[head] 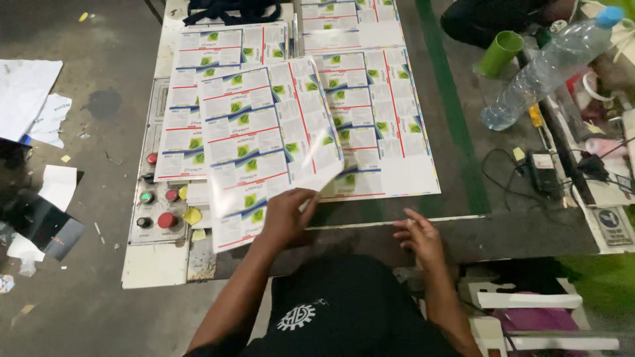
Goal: The person repeatedly picks up sheets of printed paper from a pile on a machine and places them onto a growing stack on the right side of the table. The hands move the papers one by one, aligning them as they are added to the new pile.
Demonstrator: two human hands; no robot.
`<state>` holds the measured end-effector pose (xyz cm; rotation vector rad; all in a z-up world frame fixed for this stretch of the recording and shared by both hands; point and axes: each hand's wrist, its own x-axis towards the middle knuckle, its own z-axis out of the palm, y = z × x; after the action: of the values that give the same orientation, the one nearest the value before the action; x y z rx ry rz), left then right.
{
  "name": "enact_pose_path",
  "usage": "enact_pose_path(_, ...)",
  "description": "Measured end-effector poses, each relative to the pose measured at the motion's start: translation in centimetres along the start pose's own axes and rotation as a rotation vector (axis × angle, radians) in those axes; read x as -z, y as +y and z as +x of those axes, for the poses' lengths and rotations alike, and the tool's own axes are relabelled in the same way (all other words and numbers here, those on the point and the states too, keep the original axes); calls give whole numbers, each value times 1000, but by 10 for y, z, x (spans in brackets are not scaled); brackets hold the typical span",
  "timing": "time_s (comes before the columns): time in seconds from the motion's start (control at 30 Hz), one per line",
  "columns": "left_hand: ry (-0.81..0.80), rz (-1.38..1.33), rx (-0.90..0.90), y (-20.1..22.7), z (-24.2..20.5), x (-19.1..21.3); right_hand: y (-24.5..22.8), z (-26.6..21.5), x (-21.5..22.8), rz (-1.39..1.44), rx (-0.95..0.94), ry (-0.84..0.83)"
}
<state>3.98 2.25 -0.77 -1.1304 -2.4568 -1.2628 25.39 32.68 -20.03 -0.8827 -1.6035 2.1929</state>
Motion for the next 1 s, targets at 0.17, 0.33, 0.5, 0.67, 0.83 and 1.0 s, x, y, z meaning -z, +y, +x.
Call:
enact_pose_path(0.17,-307,-59,-25,31,-9,-45,-20,-15,-59,-149,-30,-287)
enact_pose_path(0.33,-401,-110,-384,33,-16,-62,34,9,-51,-253,95,-293)
enact_pose_path(0.5,-348,-3,-261,0,-8,-49,-12,-4,-60,9,-3,-96)
enact_pose_path(0.67,-112,106,40,-51,11,-10,-11,-3,-21,142,102,54)
enact_pose_path(0.83,-15,194,283,-112,13,9,-6,-5,19,181,155,132)
enact_pose_path(1.0,-136,713,175,-143,13,12,-3,-11,48,146,134,247)
